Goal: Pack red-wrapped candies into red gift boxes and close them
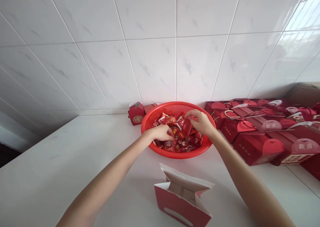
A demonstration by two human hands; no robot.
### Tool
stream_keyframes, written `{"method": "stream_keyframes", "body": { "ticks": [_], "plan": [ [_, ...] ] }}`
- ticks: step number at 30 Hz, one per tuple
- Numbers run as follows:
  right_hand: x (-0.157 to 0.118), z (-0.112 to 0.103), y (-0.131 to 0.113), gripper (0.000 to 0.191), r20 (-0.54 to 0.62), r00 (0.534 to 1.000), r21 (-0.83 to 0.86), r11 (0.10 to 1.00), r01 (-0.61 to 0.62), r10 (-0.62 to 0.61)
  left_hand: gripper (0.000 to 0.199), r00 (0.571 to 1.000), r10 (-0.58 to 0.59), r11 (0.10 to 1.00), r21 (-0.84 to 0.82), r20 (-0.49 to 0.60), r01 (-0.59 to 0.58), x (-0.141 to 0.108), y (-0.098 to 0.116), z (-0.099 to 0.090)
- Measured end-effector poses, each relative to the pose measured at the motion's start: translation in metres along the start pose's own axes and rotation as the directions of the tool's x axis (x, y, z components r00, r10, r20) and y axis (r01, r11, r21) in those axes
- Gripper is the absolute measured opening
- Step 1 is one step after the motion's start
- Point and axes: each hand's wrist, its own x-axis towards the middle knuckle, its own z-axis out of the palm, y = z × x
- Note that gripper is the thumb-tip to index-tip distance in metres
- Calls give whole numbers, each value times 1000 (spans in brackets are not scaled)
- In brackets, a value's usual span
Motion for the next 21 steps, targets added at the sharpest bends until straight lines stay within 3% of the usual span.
{"method": "stream_keyframes", "body": {
  "ticks": [4,8,11,15,17,21],
  "plan": [
    [1,1,2,35,-3,1000,3,1000,14,-14,19,993,-35,998,61,113,28,-5,4,0],
    [0,2,2,31,13,1000,9,1000,7,-7,18,990,-29,999,49,139,22,-6,7,0],
    [0,3,2,30,13,1000,44,999,-6,5,18,997,7,1000,-3,82,-7,-5,10,-2],
    [0,3,1,17,16,1000,152,988,-7,5,26,995,69,987,-137,-76,-79,-3,13,-3],
    [0,2,0,14,71,997,210,978,-1,-14,34,984,90,970,-211,-151,-121,-2,15,-3],
    [-1,0,-3,24,219,974,211,978,7,-54,44,970,100,932,-320,-222,-169,-2,19,-2]
  ]
}}
